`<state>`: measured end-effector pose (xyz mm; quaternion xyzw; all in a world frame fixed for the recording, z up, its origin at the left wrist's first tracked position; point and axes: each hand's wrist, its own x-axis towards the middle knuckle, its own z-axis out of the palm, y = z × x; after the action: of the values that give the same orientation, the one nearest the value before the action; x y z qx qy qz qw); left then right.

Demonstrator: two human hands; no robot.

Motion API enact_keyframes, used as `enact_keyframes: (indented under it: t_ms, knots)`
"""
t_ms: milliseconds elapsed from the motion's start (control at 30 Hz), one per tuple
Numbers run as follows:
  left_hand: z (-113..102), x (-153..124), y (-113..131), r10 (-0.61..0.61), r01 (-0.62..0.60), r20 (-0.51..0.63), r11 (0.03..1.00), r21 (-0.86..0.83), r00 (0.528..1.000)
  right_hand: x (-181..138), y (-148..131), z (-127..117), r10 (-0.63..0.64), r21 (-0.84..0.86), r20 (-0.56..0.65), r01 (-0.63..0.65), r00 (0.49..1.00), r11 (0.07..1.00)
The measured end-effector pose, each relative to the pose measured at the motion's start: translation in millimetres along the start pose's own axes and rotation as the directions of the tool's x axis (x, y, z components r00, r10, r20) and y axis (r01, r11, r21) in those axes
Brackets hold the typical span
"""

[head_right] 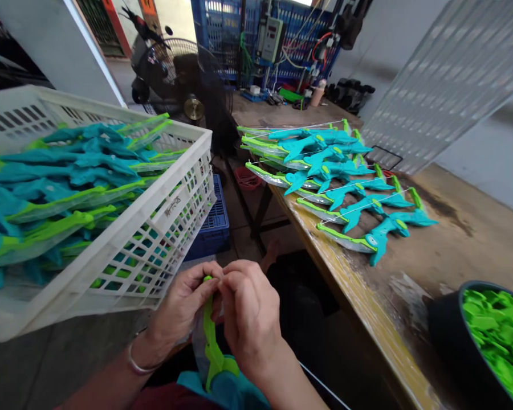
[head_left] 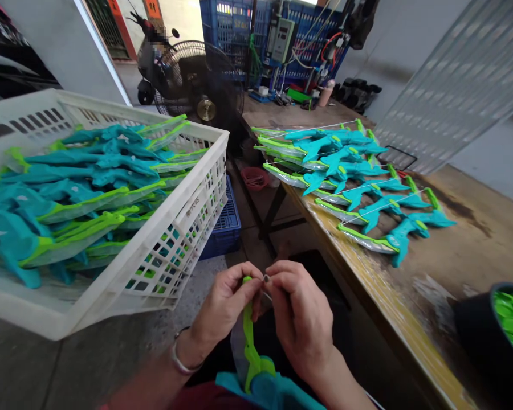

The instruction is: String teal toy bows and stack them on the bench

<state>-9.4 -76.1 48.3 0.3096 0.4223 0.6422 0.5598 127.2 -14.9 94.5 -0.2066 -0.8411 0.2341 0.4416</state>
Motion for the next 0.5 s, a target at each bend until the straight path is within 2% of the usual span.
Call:
enact_keyframes:
  t_ms: [100,167,200,233,300,367,400,500]
  knots:
    - [-0.6,-0.4,-6.5,-0.019,0.019,-0.018,1.0,-0.01,1.0,-3.0,-0.6,1.0,0.036,0.073,0.074,-0.042,0.997,0.996]
    - [-1.6,-1.7,-9.3,0.0,0.0,-0.019,1.0,-0.001,1.0,-2.7,0.9,0.6,0.143,0.19,0.11,-0.162,0.984,0.968]
    - [-2.1,-2.5,-9.9,0.008,-0.008,-0.019,1.0,0.006,1.0,-2.6,2.3,0.9,0.218,0.282,0.139,-0.25,0.966,0.926]
    - [-2.4,-3.3,-10.0,0.013,-0.013,-0.019,1.0,0.012,1.0,-2.9,4.0,1.5,0.3,0.383,0.176,-0.346,0.938,0.857]
    - [-2.4,-4.6,-9.1,0.002,-0.002,-0.022,1.0,0.009,1.0,-4.3,7.5,3.9,0.445,0.559,0.27,-0.516,0.854,0.649]
    - [-2.1,-5.4,-7.5,-0.011,0.011,-0.013,1.0,0.002,1.0,-6.0,10.5,6.3,0.527,0.651,0.377,-0.622,0.762,0.435]
    - [-2.0,-5.6,-6.8,-0.009,0.009,-0.004,1.0,0.0,1.0,-6.8,11.6,7.3,0.541,0.662,0.428,-0.659,0.724,0.358]
    - [-2.7,-4.9,-5.5,0.007,-0.007,0.029,1.0,0.003,1.0,-8.5,12.8,8.6,0.551,0.649,0.517,-0.72,0.655,0.245]
